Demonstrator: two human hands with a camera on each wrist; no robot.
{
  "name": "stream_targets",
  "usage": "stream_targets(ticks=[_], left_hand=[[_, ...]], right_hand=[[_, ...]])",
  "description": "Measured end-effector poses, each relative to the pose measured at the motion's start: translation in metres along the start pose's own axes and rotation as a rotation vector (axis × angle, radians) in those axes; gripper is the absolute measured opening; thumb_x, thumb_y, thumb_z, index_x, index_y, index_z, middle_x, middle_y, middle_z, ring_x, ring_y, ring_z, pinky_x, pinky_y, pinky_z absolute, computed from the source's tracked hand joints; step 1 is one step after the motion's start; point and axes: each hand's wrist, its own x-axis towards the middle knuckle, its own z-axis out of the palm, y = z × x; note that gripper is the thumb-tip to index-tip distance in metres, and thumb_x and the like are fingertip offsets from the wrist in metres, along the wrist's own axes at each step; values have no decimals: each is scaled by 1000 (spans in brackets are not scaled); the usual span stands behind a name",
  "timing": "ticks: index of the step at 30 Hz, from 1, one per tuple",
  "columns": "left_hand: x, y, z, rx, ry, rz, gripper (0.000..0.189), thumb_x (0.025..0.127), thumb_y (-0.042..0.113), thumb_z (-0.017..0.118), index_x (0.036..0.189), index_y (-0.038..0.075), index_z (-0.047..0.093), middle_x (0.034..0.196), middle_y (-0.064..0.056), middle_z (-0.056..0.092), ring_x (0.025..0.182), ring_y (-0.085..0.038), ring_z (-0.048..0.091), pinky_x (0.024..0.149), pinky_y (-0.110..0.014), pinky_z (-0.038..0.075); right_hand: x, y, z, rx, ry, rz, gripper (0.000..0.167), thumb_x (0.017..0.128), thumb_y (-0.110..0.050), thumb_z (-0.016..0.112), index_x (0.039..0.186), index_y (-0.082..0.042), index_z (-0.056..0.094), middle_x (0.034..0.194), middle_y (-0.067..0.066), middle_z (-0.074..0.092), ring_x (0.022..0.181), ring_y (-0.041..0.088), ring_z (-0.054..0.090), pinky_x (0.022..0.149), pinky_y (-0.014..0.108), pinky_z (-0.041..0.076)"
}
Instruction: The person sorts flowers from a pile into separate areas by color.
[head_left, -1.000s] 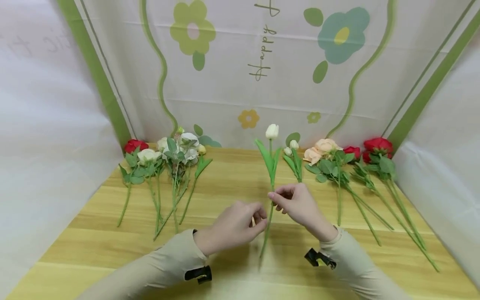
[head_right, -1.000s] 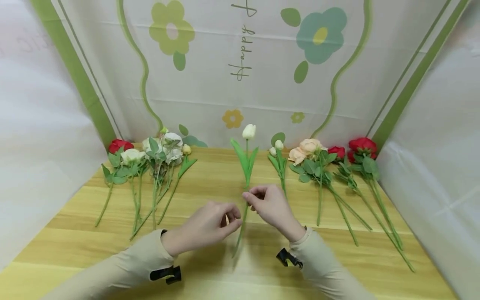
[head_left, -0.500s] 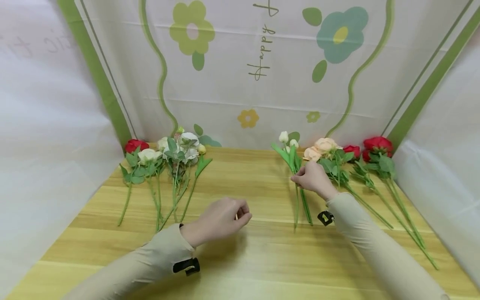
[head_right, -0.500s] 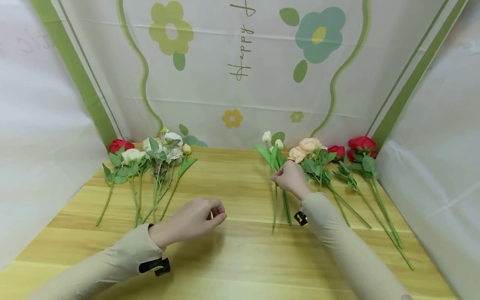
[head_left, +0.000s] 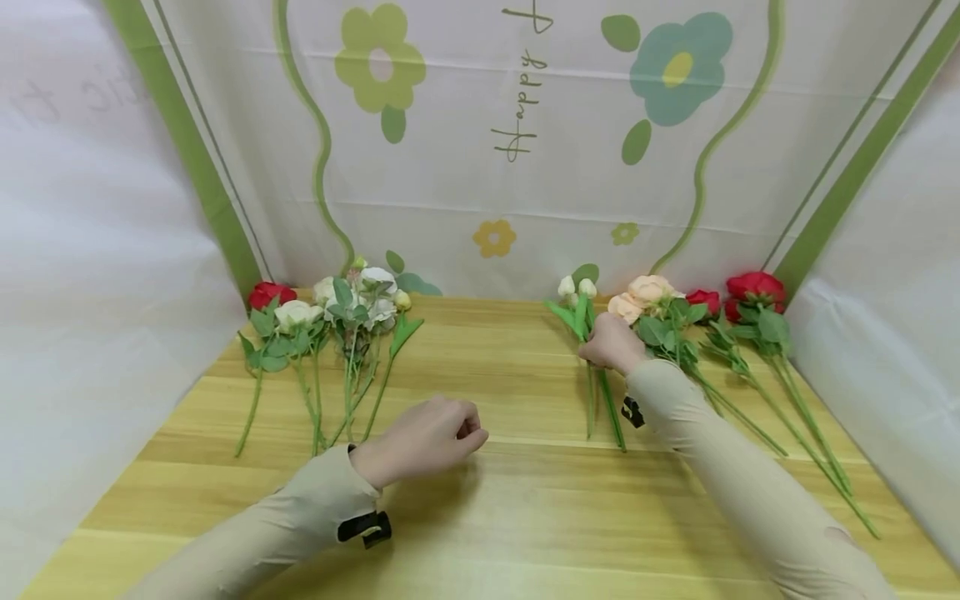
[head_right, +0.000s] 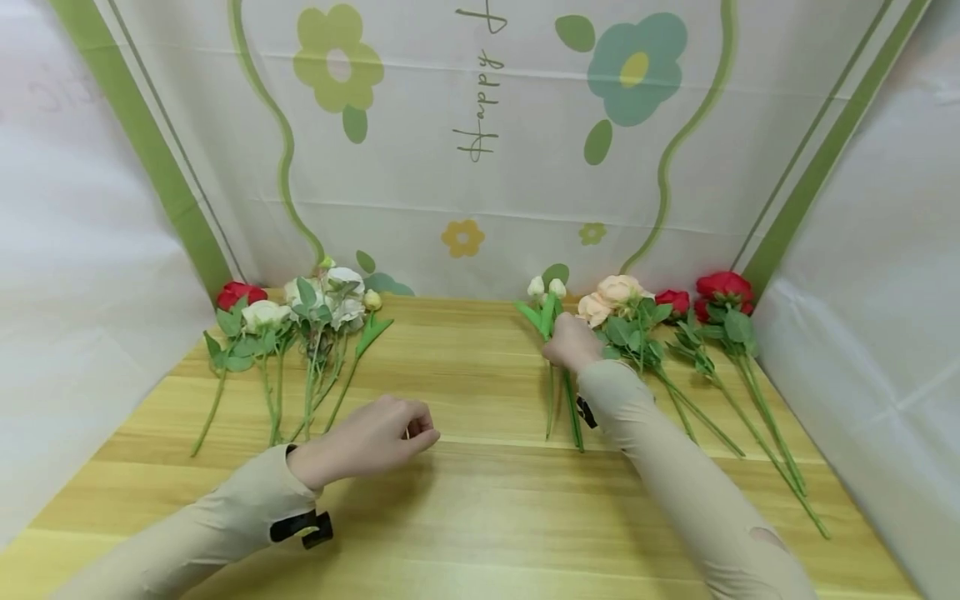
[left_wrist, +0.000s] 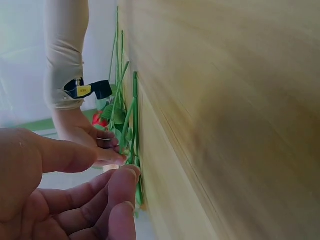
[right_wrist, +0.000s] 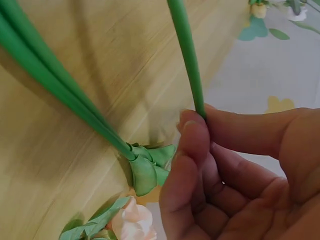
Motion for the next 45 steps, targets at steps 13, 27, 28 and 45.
stream_targets(ticks=[13,27,28,45], left_hand=[[-1,-6,-2,21,-29,-34,21,99,19,59,78,16,62,60,5,54,46,-6,40,47,-25,36],[7,-46,-22,28,23,-241,31,99,21,57,70,14,55,54,4,45,44,-8,36,41,-25,31],[8,-52,-26,54,44,-266,32,99,21,57,68,14,53,53,4,44,44,-8,35,40,-24,30],[9,-113,-53,133,3,-548,50,99,29,56,54,15,42,48,5,29,40,-9,27,38,-24,24]], right_hand=[[5,3,7,-125,36,87,15,83,-7,58,69,-9,52,64,7,50,53,22,48,49,36,38],[-36,-1,4,-3,37,-76,49,94,-25,62,51,-17,39,46,-5,29,42,9,22,41,25,22],[-42,-3,3,13,31,-99,49,95,-26,62,52,-17,40,45,-5,33,42,9,23,42,25,23],[-108,-13,-8,402,63,-145,30,97,-34,64,86,-7,72,78,14,67,68,25,64,65,37,55]])
